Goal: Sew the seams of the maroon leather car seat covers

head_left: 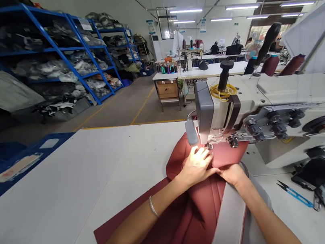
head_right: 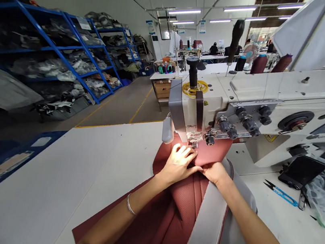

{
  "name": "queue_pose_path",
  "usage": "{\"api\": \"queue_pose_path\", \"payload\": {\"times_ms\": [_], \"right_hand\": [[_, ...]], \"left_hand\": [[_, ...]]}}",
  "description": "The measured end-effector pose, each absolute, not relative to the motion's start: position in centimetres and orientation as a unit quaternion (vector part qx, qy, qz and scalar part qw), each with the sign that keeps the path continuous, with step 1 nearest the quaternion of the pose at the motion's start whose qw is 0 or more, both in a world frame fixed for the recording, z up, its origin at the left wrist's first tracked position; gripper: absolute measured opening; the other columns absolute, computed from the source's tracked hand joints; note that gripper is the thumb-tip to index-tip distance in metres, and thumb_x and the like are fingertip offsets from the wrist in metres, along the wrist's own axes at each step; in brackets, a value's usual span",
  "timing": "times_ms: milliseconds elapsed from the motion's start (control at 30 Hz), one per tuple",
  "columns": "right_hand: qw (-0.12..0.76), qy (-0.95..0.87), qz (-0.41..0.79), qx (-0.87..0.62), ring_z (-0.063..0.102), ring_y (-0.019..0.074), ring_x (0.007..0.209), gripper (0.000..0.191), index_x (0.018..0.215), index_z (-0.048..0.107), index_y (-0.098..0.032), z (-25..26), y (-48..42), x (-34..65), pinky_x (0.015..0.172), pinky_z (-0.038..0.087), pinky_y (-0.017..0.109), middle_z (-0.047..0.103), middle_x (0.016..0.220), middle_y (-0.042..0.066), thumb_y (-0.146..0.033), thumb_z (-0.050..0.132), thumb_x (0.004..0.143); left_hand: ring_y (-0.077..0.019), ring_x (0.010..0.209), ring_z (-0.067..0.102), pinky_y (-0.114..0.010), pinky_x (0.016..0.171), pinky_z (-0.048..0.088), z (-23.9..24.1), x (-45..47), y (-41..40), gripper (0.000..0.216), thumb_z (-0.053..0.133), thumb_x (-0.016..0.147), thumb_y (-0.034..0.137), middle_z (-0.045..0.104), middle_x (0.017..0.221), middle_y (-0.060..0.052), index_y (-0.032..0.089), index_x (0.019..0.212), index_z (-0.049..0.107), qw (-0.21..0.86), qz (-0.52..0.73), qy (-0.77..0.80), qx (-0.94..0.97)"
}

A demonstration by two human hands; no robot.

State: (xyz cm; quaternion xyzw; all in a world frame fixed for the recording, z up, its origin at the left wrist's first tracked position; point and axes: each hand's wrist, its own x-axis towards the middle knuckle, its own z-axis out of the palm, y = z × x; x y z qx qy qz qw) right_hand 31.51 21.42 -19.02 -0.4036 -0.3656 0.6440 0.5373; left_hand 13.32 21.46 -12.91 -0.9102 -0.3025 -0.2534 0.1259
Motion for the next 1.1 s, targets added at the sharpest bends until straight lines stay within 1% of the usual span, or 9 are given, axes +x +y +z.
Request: {"api": "queue_pose_path", "payload": {"times_ms": [100, 200, 300, 400, 500, 633, 800, 1000, 1100], "right_hand": [[0.546, -0.342, 0.673, -0.363, 0.062, 0.0212, 0.104, 0.025, 0.089, 0.064, -0.023, -19.5, 21.5, 31.2, 0.087, 0.055, 0.039, 0.069, 0.106, 0.006, -0.024, 0.044, 0.074], [0.568, -0.326, 0.688, -0.314, 0.062, 0.0207, 0.099, 0.022, 0.087, 0.065, -0.023, -19.5, 20.3, 30.7, 0.093, 0.053, 0.039, 0.069, 0.104, 0.005, -0.025, 0.052, 0.069], [0.582, -0.357, 0.683, -0.260, 0.059, 0.0196, 0.108, 0.036, 0.102, 0.066, -0.023, -18.9, 18.6, 29.5, 0.105, 0.045, 0.040, 0.066, 0.114, 0.004, -0.019, 0.065, 0.066], [0.642, -0.350, 0.626, -0.270, 0.057, 0.0187, 0.114, 0.041, 0.112, 0.065, -0.022, -18.5, 17.8, 27.9, 0.109, 0.041, 0.038, 0.065, 0.117, 0.005, -0.023, 0.075, 0.072], [0.695, -0.283, 0.570, -0.333, 0.062, 0.0205, 0.103, 0.035, 0.104, 0.069, -0.018, -18.7, 17.9, 26.7, 0.097, 0.050, 0.036, 0.067, 0.111, 0.008, -0.032, 0.076, 0.073], [0.703, -0.251, 0.570, -0.343, 0.065, 0.0211, 0.086, 0.031, 0.095, 0.070, -0.015, -18.8, 18.2, 26.4, 0.078, 0.058, 0.035, 0.069, 0.102, 0.008, -0.031, 0.078, 0.069], [0.687, -0.268, 0.575, -0.353, 0.066, 0.0185, 0.079, 0.024, 0.090, 0.067, -0.016, -17.9, 18.3, 27.2, 0.077, 0.059, 0.036, 0.070, 0.100, 0.008, -0.029, 0.075, 0.072], [0.666, -0.310, 0.567, -0.372, 0.066, 0.0195, 0.089, 0.035, 0.100, 0.061, -0.016, -17.5, 19.6, 28.2, 0.071, 0.060, 0.032, 0.066, 0.112, 0.009, -0.034, 0.075, 0.073], [0.657, -0.330, 0.552, -0.392, 0.068, 0.0198, 0.082, 0.040, 0.102, 0.059, -0.016, -17.4, 20.4, 28.6, 0.065, 0.060, 0.032, 0.066, 0.110, 0.009, -0.036, 0.075, 0.071]], "left_hand": [[-0.0247, 0.101, 0.056, -0.042, 0.093, 0.038, -13.2, 13.5, 21.7, 0.047, 0.050, 0.092, 0.057, 0.064, 0.103, -0.011, 0.015, 0.110, 0.062, 0.144, -0.262, -0.314, -0.901], [-0.0243, 0.101, 0.058, -0.042, 0.091, 0.040, -13.6, 13.7, 22.1, 0.042, 0.053, 0.093, 0.052, 0.064, 0.105, -0.011, 0.015, 0.111, 0.062, 0.163, -0.268, -0.315, -0.896], [-0.0242, 0.104, 0.059, -0.041, 0.091, 0.043, -14.0, 13.6, 22.4, 0.033, 0.055, 0.094, 0.042, 0.066, 0.104, -0.010, 0.014, 0.111, 0.062, 0.161, -0.287, -0.310, -0.892], [-0.0238, 0.114, 0.058, -0.040, 0.095, 0.045, -14.6, 13.4, 22.2, 0.024, 0.055, 0.095, 0.033, 0.068, 0.104, -0.008, 0.015, 0.108, 0.064, 0.136, -0.331, -0.294, -0.886], [-0.0242, 0.120, 0.056, -0.039, 0.097, 0.048, -14.9, 13.3, 21.6, 0.023, 0.055, 0.095, 0.032, 0.068, 0.108, -0.009, 0.016, 0.109, 0.064, 0.111, -0.359, -0.298, -0.878], [-0.0243, 0.122, 0.055, -0.039, 0.097, 0.049, -14.9, 13.3, 21.0, 0.024, 0.053, 0.095, 0.033, 0.067, 0.105, -0.009, 0.017, 0.110, 0.064, 0.086, -0.364, -0.301, -0.877], [-0.0235, 0.111, 0.059, -0.039, 0.095, 0.050, -14.3, 13.1, 21.2, 0.023, 0.050, 0.096, 0.029, 0.067, 0.107, -0.009, 0.017, 0.110, 0.064, 0.084, -0.345, -0.305, -0.884], [-0.0243, 0.115, 0.055, -0.044, 0.100, 0.046, -14.1, 12.6, 22.1, 0.024, 0.048, 0.096, 0.025, 0.065, 0.109, -0.009, 0.018, 0.114, 0.062, 0.097, -0.313, -0.279, -0.903], [-0.0241, 0.115, 0.054, -0.043, 0.101, 0.043, -14.0, 12.2, 22.1, 0.023, 0.047, 0.097, 0.025, 0.065, 0.109, -0.009, 0.016, 0.111, 0.063, 0.115, -0.303, -0.260, -0.909]]}}
